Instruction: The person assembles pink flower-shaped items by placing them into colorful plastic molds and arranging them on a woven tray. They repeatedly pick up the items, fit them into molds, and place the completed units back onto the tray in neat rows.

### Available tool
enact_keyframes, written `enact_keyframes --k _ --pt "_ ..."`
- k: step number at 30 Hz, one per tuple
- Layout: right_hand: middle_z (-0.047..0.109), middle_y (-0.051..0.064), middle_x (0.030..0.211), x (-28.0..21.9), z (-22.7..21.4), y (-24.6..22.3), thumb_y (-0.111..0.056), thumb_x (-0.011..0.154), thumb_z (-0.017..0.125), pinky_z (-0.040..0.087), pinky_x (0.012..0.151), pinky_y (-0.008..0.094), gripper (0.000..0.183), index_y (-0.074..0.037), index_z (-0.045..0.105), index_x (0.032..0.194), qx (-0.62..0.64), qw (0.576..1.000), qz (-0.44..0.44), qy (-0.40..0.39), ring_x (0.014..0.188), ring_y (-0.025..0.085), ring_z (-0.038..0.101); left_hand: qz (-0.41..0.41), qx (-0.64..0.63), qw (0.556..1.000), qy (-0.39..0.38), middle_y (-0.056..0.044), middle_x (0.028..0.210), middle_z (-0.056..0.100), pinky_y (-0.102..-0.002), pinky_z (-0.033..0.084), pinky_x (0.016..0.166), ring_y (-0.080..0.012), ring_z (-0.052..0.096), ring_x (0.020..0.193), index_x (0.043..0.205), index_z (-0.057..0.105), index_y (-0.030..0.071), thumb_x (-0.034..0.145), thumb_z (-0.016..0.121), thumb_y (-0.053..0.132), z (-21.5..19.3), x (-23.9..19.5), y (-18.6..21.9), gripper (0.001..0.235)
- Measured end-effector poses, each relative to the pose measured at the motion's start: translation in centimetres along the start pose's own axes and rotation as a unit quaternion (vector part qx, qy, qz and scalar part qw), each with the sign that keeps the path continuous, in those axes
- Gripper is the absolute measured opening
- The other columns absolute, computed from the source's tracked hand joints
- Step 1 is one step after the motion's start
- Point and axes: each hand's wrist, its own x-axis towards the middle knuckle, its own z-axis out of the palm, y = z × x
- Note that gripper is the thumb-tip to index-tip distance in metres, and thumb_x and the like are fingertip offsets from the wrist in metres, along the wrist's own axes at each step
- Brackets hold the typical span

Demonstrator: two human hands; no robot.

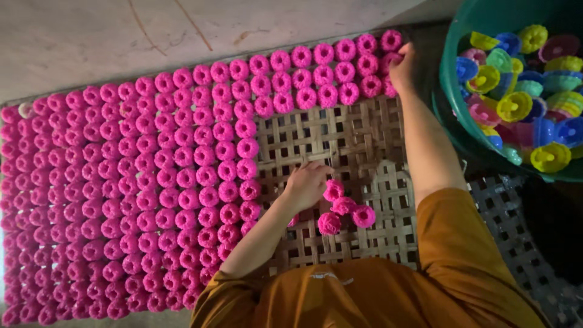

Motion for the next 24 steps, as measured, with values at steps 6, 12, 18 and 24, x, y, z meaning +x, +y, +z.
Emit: enact_keyframes --k 6,12,18,24 --pt "0.07 0.015 0.102 -4.9 -4.1 -6.2 -0.009 0.097 0.075 0.055 0.087 0.042 0.02 -0.005 0.067 0.115 -0.047 0.992 -0.118 0.01 0.092 0.028 0.068 0.009 -0.05 0.995 -0.09 -0.018 0.128 0.058 -0.05 0.051 0.096 -0.0404 0.059 0.115 0.13 0.058 0.009 0.084 0.071 0.027 2.0 -0.8 -0.5 0.051" --pt "0.067 0.014 0.105 -13.0 -9.6 -17.1 -0.015 0.1 0.075 0.057 0.08 0.037 0.024 -0.006 0.069 0.122 0.075 0.954 -0.137 -0.255 0.087 0.021 0.067 -0.081 -0.054 0.991 -0.092 -0.011 0.106 0.071 -0.044 0.059 0.083 -0.0304 0.07 0.1 0.109 0.069 0.013 0.085 0.074 0.032 0.2 -0.3 -0.4 0.031" --pt "0.066 0.013 0.111 -22.7 -10.7 -21.9 -0.025 0.094 0.073 0.055 0.083 0.041 0.03 -0.011 0.071 0.121 -0.102 0.819 -0.181 -0.535 0.091 0.027 0.066 -0.154 -0.07 0.968 0.186 -0.01 0.089 0.074 -0.043 0.057 0.067 -0.0268 0.073 0.081 0.105 0.067 0.013 0.084 0.076 0.021 -6.5 0.3 -8.9 0.024" --pt "0.063 0.011 0.127 -26.6 -11.4 -22.3 -0.017 0.091 0.066 0.059 0.082 0.045 0.029 -0.014 0.067 0.12 -0.202 0.776 -0.129 -0.583 0.096 0.03 0.071 -0.164 0.122 0.942 0.267 -0.009 0.08 0.074 -0.049 0.057 0.081 -0.0395 0.067 0.101 0.106 0.065 0.014 0.078 0.076 0.018 -7.7 2.2 -11.5 0.03"
